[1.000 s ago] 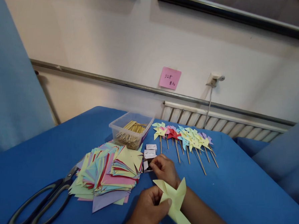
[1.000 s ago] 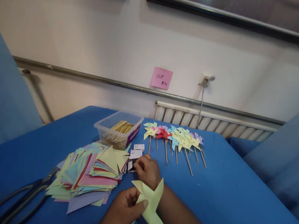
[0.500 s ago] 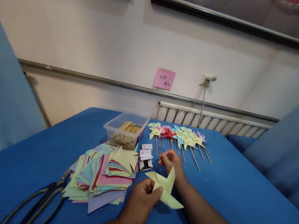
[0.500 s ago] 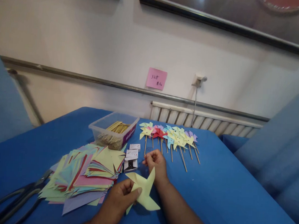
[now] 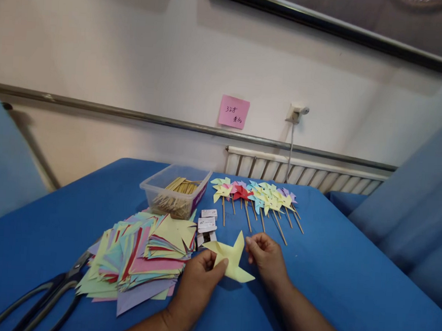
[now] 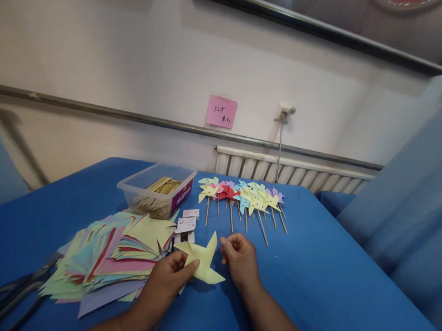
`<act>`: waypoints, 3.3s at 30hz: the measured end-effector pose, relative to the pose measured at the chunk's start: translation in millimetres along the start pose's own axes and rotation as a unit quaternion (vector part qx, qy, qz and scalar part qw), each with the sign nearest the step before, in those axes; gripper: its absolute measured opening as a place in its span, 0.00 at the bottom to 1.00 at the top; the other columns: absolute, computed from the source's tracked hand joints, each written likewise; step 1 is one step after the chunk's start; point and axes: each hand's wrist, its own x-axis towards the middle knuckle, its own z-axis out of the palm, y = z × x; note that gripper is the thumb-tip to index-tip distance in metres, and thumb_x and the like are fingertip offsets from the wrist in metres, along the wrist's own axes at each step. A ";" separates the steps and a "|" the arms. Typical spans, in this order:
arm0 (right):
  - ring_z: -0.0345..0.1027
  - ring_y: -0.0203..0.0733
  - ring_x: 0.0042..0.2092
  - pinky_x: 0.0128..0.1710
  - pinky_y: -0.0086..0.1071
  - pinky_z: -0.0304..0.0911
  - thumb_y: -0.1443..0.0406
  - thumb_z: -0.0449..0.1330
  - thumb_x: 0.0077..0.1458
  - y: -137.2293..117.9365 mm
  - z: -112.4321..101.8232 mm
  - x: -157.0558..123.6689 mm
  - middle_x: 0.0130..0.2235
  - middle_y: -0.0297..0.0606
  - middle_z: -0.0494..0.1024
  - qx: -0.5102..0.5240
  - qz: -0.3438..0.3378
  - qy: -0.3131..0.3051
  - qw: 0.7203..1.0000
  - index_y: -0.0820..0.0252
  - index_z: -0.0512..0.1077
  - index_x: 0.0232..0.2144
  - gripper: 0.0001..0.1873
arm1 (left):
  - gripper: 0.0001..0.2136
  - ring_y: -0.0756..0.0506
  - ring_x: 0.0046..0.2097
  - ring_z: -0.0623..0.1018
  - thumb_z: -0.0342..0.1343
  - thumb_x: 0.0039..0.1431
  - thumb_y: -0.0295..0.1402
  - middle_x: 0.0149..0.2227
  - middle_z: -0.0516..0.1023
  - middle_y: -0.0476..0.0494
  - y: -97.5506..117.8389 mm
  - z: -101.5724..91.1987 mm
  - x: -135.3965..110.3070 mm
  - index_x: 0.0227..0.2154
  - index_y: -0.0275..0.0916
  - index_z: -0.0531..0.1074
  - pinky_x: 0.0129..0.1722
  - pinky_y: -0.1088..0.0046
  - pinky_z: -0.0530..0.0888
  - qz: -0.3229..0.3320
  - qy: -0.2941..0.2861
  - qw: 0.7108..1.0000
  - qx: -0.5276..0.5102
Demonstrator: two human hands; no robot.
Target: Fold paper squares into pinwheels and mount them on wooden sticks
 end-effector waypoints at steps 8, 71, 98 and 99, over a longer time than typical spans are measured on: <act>0.60 0.30 0.17 0.16 0.23 0.53 0.52 0.65 0.37 14.5 -2.1 18.6 0.18 0.29 0.70 0.052 0.059 0.019 0.997 0.62 0.67 0.23 0.20 | 0.11 0.51 0.22 0.64 0.55 0.45 0.39 0.17 0.65 0.54 -0.5 16.4 12.1 0.17 0.38 0.65 0.23 0.76 0.61 0.055 0.072 0.992 0.088; 0.66 0.42 0.35 0.36 0.35 0.54 0.71 0.53 0.56 -21.9 13.2 -34.1 0.33 0.37 0.74 -0.435 -0.346 -0.050 0.830 0.56 0.70 0.33 0.08 | 0.11 0.51 0.23 0.60 0.54 0.44 0.39 0.17 0.60 0.55 4.5 20.0 25.3 0.16 0.40 0.62 0.24 0.76 0.59 0.083 0.071 0.991 0.082; 0.65 0.41 0.39 0.38 0.32 0.62 0.75 0.51 0.55 -17.6 14.7 -37.4 0.39 0.39 0.73 -0.365 -0.365 -0.090 0.852 0.54 0.69 0.44 0.17 | 0.04 0.50 0.25 0.65 0.52 0.41 0.32 0.19 0.66 0.53 0.4 16.4 25.1 0.19 0.38 0.66 0.25 0.75 0.63 0.084 0.052 0.995 0.027; 0.65 0.40 0.39 0.38 0.32 0.62 0.75 0.51 0.55 -17.6 15.0 -37.5 0.39 0.39 0.73 -0.356 -0.363 -0.090 0.857 0.54 0.69 0.43 0.16 | 0.04 0.50 0.25 0.65 0.52 0.41 0.32 0.19 0.66 0.54 0.0 16.3 25.0 0.18 0.38 0.66 0.25 0.76 0.63 0.084 0.052 0.995 0.028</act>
